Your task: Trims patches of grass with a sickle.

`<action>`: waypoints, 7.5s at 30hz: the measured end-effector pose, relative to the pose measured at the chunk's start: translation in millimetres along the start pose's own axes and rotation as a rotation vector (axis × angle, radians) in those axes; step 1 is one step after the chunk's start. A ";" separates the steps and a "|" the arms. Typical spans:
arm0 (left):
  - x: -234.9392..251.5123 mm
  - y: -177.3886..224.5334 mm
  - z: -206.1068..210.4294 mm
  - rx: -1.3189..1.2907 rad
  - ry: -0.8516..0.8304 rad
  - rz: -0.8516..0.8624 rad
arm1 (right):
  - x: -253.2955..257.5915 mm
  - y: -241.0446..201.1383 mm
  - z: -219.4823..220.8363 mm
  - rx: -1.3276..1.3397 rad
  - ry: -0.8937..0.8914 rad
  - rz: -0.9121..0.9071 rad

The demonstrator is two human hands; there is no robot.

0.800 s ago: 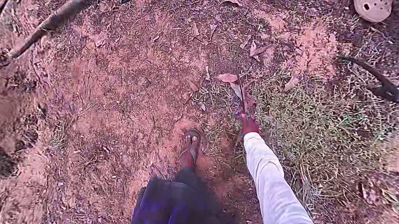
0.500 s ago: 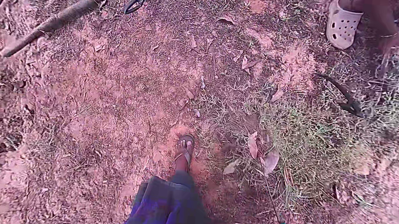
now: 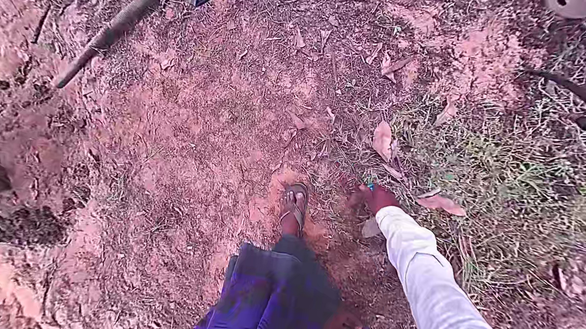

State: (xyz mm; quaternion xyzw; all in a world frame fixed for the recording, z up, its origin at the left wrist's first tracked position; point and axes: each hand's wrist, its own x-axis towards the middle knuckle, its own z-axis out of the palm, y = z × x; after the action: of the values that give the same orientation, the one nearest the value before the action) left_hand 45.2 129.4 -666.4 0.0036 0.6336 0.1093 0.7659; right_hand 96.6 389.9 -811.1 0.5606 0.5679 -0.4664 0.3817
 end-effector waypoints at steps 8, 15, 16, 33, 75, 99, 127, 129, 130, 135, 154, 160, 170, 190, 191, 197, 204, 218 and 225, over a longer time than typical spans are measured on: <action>-0.3 17.4 -5.3 -0.068 -0.033 -0.018 | -120.3 164.7 78.3 0.101 0.175 0.231; -1.1 17.4 -11.5 -0.160 -0.031 0.023 | -141.6 64.9 83.6 0.206 0.442 -0.127; -1.0 18.1 -11.2 -0.157 -0.038 0.020 | -117.1 27.2 65.1 0.163 0.324 -0.128; -4.4 31.1 -17.5 -0.282 -0.053 0.042 | -189.6 207.5 73.4 -0.145 0.153 0.271; -18.6 97.3 -48.3 -0.266 -0.071 -0.010 | 29.9 -137.7 -119.5 0.197 0.362 0.075; -16.0 92.5 -53.5 -0.142 -0.098 -0.007 | 91.3 -102.0 -123.7 0.454 0.409 0.240; -1.7 81.3 -19.6 -0.061 0.003 -0.053 | -100.7 21.8 -8.8 0.488 0.273 0.338; -4.1 77.1 -16.0 -0.051 0.015 -0.050 | -67.3 8.1 -46.6 0.513 0.338 0.287; -4.8 76.4 -15.3 -0.049 0.024 -0.040 | -44.6 2.0 -68.4 0.502 0.345 0.288; -3.8 60.8 -9.2 -0.057 0.058 -0.061 | 14.7 22.4 -94.1 0.454 0.248 0.351; 13.4 -36.6 20.3 0.137 0.340 0.202 | -93.5 121.6 38.0 0.736 0.447 0.155; 49.7 -19.1 -1.4 0.177 0.580 0.621 | -38.6 121.9 71.4 0.808 0.212 0.289; 182.8 221.6 75.8 0.695 0.674 0.344 | -139.3 125.4 205.2 0.783 0.044 0.341; 265.7 178.2 35.0 0.884 0.721 0.047 | -80.2 223.8 166.3 1.413 0.417 -0.100; 262.3 175.7 28.5 0.915 0.679 0.071 | -57.7 233.5 136.0 1.290 0.367 -0.081; 251.4 173.0 17.4 1.105 0.598 0.074 | 34.8 248.7 50.8 0.598 0.297 0.012; 194.7 210.8 70.1 1.335 0.770 0.365 | 18.4 265.2 91.5 0.626 0.356 -0.037; 296.6 269.8 56.3 1.675 0.557 0.141 | 20.8 189.6 132.2 0.768 0.135 0.249; 278.7 258.5 35.5 1.483 0.537 0.085 | -99.9 131.5 168.1 0.983 0.039 0.387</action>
State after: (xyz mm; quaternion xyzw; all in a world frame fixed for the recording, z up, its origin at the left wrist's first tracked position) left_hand 85.8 434.3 -892.4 0.5113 0.7036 -0.3155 0.3794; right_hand 220.1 192.5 -775.0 0.7767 0.1751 -0.5881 0.1423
